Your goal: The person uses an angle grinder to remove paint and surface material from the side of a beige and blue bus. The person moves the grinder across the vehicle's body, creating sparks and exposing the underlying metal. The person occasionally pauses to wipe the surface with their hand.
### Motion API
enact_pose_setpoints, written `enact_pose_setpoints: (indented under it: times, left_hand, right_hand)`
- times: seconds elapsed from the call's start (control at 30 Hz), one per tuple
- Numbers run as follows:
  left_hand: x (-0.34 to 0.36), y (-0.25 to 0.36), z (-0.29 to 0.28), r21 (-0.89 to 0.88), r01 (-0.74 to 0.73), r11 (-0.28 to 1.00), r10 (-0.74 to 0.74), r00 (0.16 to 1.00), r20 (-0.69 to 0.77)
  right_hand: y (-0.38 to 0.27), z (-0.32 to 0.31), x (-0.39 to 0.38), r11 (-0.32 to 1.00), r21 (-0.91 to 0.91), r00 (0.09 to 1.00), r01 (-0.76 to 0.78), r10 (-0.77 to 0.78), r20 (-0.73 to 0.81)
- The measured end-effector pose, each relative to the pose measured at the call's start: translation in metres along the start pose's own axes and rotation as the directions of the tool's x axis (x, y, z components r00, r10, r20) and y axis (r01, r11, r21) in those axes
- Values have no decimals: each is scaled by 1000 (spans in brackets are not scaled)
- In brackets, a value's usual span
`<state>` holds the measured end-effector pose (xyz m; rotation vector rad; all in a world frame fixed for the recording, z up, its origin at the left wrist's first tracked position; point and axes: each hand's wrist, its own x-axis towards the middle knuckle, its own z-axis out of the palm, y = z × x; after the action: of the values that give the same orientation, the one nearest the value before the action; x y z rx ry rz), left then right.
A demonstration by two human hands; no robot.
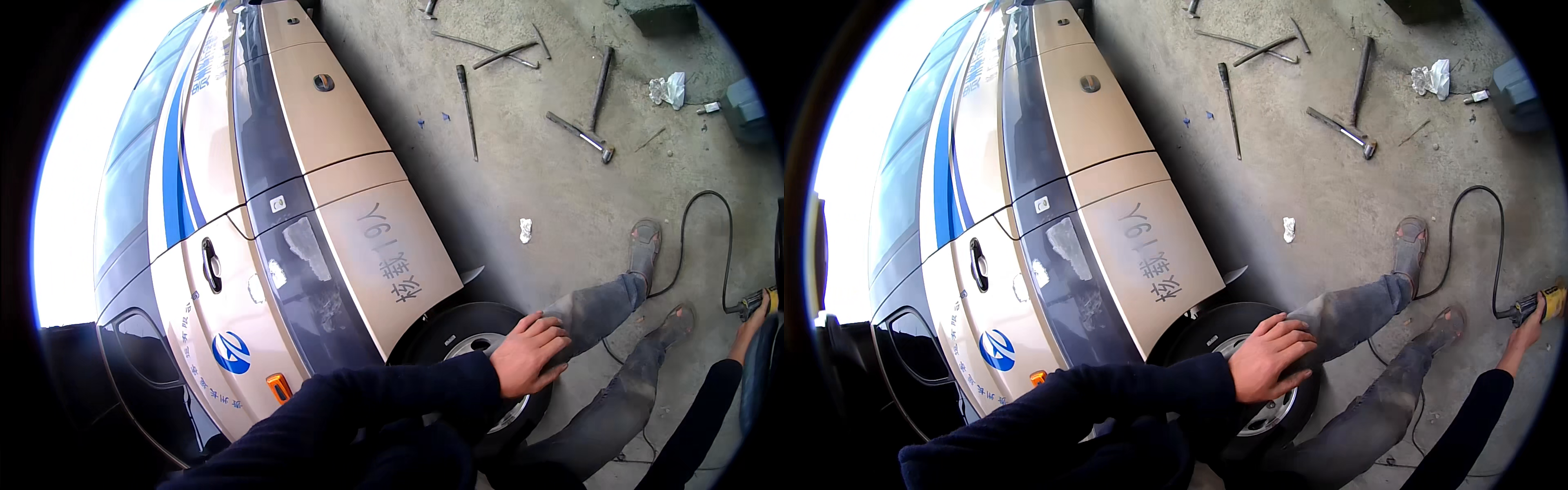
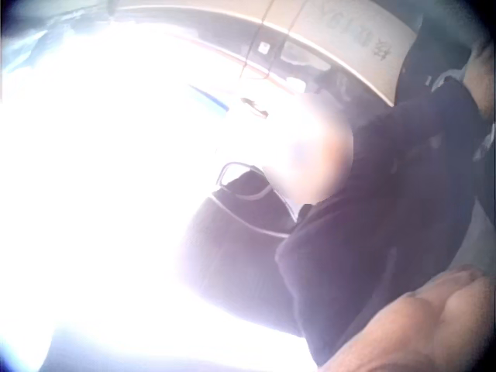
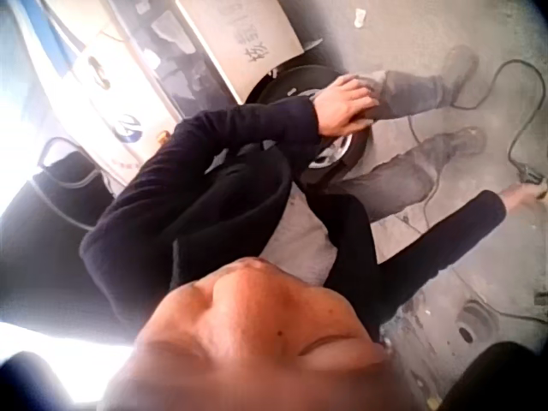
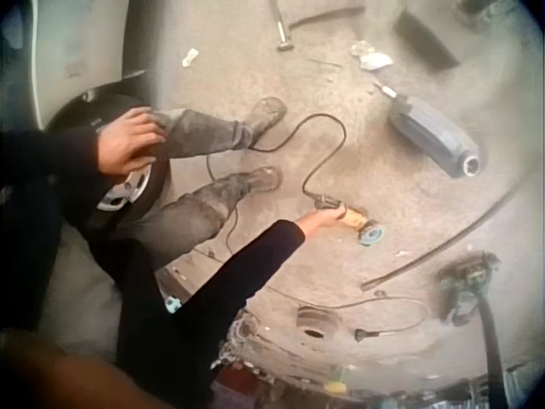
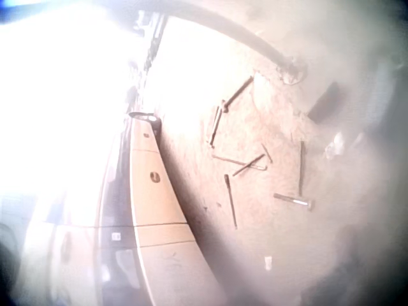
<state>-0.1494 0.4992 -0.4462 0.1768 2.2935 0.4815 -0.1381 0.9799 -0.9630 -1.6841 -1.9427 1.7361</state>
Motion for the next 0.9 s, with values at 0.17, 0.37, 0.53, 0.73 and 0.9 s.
enact_pose_setpoints:
  times: [0.17,0.37,0.53,0.73,0.9]
  left_hand:
    - [21,3,-16,25,2,1000,-3,999,36]
    - [26,-8,-23,16,29,999,-30,999,30]
    - [27,-12,-25,-7,14,1000,-14,999,42]
    - [22,-10,-21,-12,20,1000,-20,1000,8]
    - [11,-8,-12,-31,11,999,-11,1000,13]
  right_hand:
    - [70,12,7,998,-55,997,43,-46,-53]
    - [97,28,6,942,-334,999,10,-23,-35]
    - [137,2,27,908,-411,996,86,-87,17]
    - [152,8,33,945,-302,991,127,-110,75]
    - [145,2,5,865,-477,985,154,-100,138]
